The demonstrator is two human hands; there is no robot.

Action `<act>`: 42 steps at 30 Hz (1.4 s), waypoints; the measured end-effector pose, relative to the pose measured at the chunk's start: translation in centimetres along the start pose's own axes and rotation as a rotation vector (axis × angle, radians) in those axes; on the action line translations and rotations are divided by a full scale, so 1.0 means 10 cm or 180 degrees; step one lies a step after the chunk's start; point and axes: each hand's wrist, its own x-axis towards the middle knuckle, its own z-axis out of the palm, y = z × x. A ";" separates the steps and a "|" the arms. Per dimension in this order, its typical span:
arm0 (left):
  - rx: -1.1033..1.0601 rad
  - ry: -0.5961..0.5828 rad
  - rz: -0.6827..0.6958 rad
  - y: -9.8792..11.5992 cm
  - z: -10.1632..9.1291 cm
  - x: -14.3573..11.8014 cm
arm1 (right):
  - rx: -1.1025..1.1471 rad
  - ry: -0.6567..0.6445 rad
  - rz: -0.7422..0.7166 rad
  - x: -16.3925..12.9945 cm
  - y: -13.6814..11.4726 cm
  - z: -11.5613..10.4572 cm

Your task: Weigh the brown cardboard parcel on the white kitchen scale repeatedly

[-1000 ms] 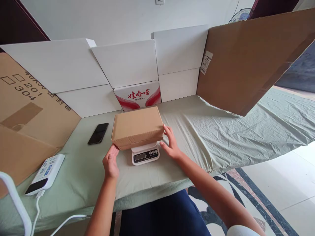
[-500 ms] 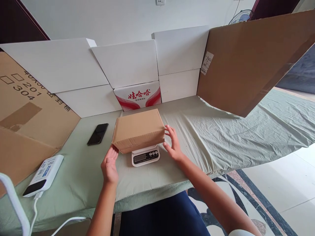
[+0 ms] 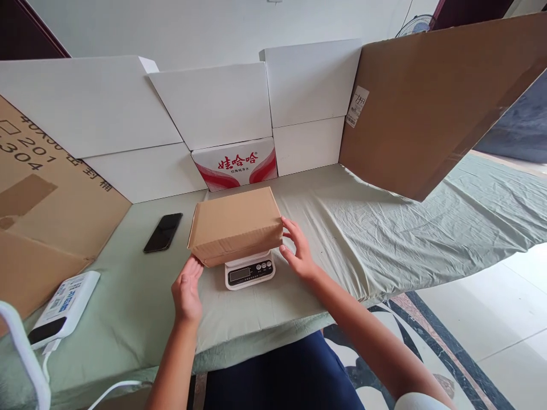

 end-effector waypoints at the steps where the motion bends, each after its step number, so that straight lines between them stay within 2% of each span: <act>1: -0.0001 0.0023 0.0027 0.01 0.00 0.01 | 0.0013 -0.0012 -0.0009 0.03 -0.01 0.00; 4: -0.0093 0.0091 0.0191 0.13 0.05 0.19 | 0.0112 0.0005 -0.0094 0.24 -0.07 -0.01; 8: -0.0227 0.0103 0.0305 0.25 0.25 0.76 | 0.0284 0.0082 -0.0127 0.77 -0.01 0.07; 11: -0.0266 0.0091 0.0072 0.14 0.42 1.16 | 0.0509 0.0059 -0.0079 1.06 0.24 0.19; 13: -0.0223 0.0106 -0.0167 -0.02 0.49 1.31 | 0.0639 0.0074 0.0092 1.12 0.45 0.27; 17: -0.0195 0.0091 -0.0355 -0.30 0.52 1.35 | 0.0793 0.0113 0.0314 1.06 0.73 0.38; 21: -0.0217 0.0045 -0.0537 -0.36 0.48 1.36 | 0.0798 0.0133 0.0420 1.05 0.79 0.38; 23: -0.0377 0.0236 -0.0508 -0.31 0.37 1.42 | 0.0713 0.0385 0.0515 1.09 0.80 0.30; 27: -0.0675 0.0975 -0.0140 -0.15 0.04 1.57 | 0.0513 0.1332 0.0718 1.15 0.85 -0.02; 30: -0.0707 0.1178 -0.0121 -0.09 -0.09 1.61 | 0.0361 0.1585 0.0954 1.14 0.91 -0.23; 34: -0.0530 0.1026 -0.0133 -0.14 -0.02 1.59 | 0.0235 0.1440 0.1028 1.11 0.95 -0.22; 42: -0.0389 0.0569 -0.0197 -0.27 0.18 1.52 | 0.0442 0.0455 0.0814 1.00 0.80 0.12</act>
